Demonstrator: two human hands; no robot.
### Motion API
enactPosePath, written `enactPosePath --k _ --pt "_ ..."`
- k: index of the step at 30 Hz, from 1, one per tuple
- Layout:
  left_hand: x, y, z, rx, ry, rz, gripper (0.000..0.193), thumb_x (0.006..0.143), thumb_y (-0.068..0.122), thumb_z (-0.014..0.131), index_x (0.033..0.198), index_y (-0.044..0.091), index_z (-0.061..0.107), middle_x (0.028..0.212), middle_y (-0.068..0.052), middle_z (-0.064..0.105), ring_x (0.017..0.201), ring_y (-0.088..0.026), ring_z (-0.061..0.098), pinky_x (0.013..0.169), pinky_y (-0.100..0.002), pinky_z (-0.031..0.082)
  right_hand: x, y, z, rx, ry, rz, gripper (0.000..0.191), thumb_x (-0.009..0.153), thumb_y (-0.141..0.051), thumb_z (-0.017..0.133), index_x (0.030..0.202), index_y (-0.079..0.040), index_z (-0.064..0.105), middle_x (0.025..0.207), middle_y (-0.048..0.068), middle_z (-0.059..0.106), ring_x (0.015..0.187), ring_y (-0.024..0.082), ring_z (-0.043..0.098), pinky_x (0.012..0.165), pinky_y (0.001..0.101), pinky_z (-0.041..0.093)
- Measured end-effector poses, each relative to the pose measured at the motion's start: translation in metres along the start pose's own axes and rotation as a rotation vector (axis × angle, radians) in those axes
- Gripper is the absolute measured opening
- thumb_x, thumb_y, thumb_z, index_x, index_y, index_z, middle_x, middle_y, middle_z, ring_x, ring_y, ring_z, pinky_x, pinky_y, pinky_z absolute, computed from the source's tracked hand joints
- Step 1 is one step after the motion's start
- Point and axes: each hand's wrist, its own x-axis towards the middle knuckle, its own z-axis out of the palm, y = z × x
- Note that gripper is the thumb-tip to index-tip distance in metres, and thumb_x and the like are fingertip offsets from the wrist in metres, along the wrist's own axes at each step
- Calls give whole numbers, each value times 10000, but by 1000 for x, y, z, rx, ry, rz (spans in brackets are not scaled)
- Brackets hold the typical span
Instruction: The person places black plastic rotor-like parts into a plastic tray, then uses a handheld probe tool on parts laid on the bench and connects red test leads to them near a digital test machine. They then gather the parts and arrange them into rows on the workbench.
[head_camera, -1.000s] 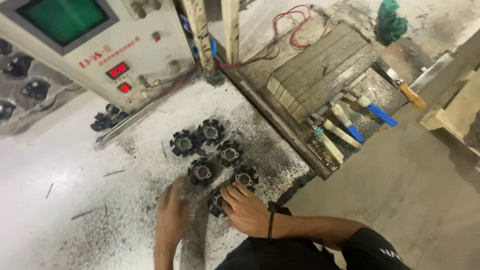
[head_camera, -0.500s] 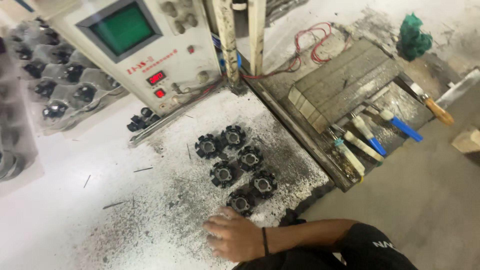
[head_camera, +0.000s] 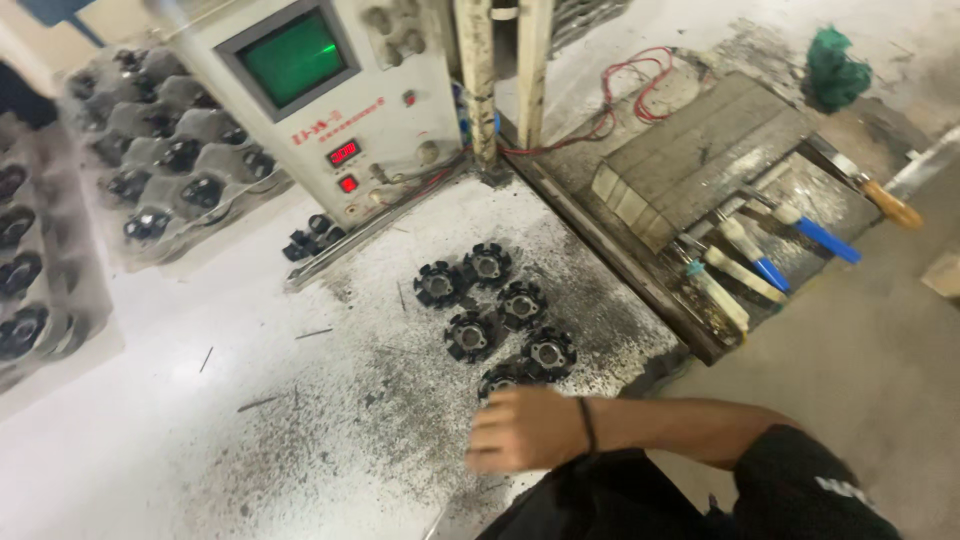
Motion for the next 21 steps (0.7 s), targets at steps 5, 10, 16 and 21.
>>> enactPosePath --k 5,10,16,21 --pt "2 106 -14 -69 -83 390 415 931 126 628 1341 78 674 890 -127 777 725 -228 730 628 -375 573 -52 -15 -55 -117 -69 347 89 899 -177 674 964 -117 662 895 39 662 845 220 646 651 369 517" --pt "-15 218 -9 -441 -53 601 397 935 128 621 1322 77 692 821 -105 805 647 -194 757 573 -358 587 -90 -30 -64 80 -16 570 60 925 -79 652 944 -112 698 893 33 655 834 212 663 616 360 536" --pt "-11 294 -13 -548 -216 706 214 1010 94 569 1103 10 742 693 -89 769 576 -134 701 559 -293 535 -151 -19 -108 134 104 780 48 923 -131 700 964 -115 718 883 32 676 773 206 677 667 368 551" --pt "-10 323 0 -664 -299 671 210 1015 102 564 1111 17 731 639 -88 710 578 -117 686 556 -265 514 -213 19 -165 -437 205 1130 185 867 -157 685 1039 -128 747 972 54 707 886 287 667 805 428 528"
